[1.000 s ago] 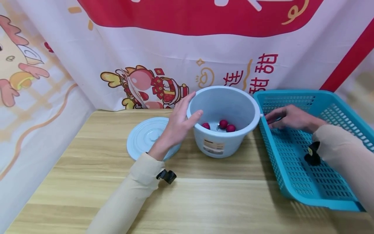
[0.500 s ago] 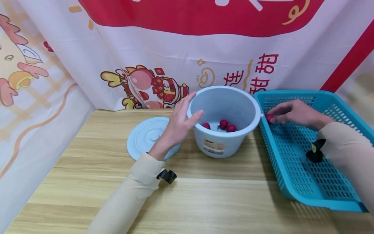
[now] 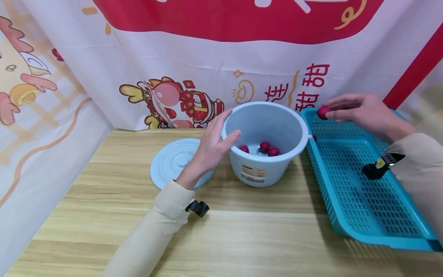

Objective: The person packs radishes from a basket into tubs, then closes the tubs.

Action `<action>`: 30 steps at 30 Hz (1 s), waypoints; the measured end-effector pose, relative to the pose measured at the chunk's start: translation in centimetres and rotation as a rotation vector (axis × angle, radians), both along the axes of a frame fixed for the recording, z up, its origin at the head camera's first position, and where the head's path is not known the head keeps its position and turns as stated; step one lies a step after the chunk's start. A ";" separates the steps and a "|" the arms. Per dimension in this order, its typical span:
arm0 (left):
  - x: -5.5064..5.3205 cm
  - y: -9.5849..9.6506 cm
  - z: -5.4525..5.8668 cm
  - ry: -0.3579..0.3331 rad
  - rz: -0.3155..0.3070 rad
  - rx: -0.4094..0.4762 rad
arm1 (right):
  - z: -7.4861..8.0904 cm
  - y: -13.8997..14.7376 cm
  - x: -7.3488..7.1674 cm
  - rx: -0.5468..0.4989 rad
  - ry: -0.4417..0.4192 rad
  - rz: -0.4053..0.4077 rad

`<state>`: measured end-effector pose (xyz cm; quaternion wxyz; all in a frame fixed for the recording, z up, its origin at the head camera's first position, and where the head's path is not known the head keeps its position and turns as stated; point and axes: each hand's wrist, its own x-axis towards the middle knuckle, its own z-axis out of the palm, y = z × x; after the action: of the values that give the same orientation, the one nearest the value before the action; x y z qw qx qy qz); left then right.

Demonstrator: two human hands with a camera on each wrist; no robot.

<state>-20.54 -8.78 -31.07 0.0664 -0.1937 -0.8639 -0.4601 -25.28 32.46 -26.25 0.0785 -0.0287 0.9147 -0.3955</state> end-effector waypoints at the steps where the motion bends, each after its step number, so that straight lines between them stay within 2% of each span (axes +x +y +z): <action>1: 0.0 0.0 0.0 -0.001 0.000 0.000 | 0.3 -0.4 0.1 -0.006 0.012 -0.004; 5: 0.0 0.0 0.0 -0.001 0.001 -0.001 | 1.4 -1.9 0.3 -0.037 0.069 -0.013; 13: 0.0 0.1 0.0 0.004 0.002 -0.001 | 2.7 -5.4 1.2 -0.165 0.171 -0.021; 30: -0.1 0.1 0.0 0.012 0.004 -0.007 | 3.4 -11.3 1.3 -0.282 0.236 0.071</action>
<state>-20.65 -8.65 -31.10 0.0722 -0.1949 -0.8654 -0.4559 -24.01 21.21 -22.87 -0.0202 -0.1177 0.8513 -0.5108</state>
